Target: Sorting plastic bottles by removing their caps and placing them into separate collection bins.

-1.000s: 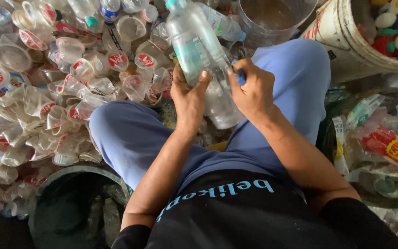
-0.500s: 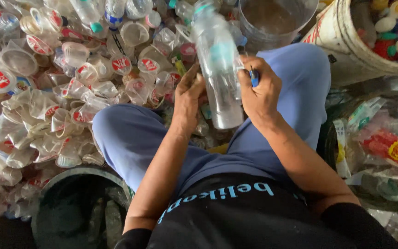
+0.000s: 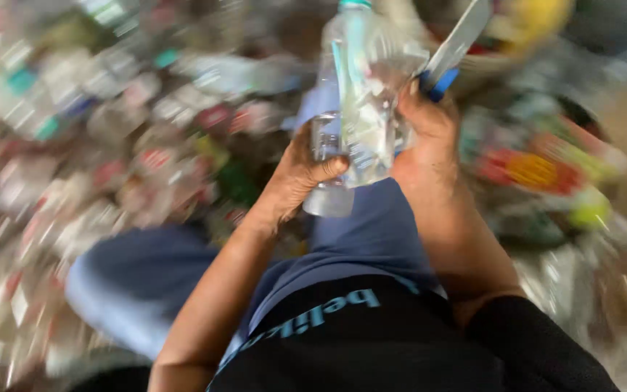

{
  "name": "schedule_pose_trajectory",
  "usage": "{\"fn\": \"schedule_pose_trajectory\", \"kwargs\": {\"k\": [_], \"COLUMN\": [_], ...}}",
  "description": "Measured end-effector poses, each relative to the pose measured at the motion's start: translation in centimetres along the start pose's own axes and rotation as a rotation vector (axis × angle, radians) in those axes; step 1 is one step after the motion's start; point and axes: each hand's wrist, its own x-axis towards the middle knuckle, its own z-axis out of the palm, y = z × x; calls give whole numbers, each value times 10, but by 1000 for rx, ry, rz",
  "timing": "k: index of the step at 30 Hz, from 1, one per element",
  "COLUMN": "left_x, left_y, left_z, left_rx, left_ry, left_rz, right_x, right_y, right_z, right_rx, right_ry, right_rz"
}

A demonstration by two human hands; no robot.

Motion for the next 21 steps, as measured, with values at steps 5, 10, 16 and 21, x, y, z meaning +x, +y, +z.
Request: {"fn": "schedule_pose_trajectory", "kwargs": {"k": [5, 10, 16, 21], "left_x": [57, 73, 83, 70], "left_y": [-42, -63, -48, -23], "left_z": [92, 116, 108, 86], "left_rx": [-127, -138, -100, -159], "left_ry": [-251, -199, 70, 171], "left_rz": [-255, -343, -257, -185], "right_x": [-31, -117, -109, -81], "right_y": [-163, -233, -123, -143], "right_z": [-157, -285, -280, -255], "right_rx": [-163, -1433, -2244, -1943], "right_ry": [472, 765, -35, 276], "right_rz": [-436, -641, -74, 19]}}
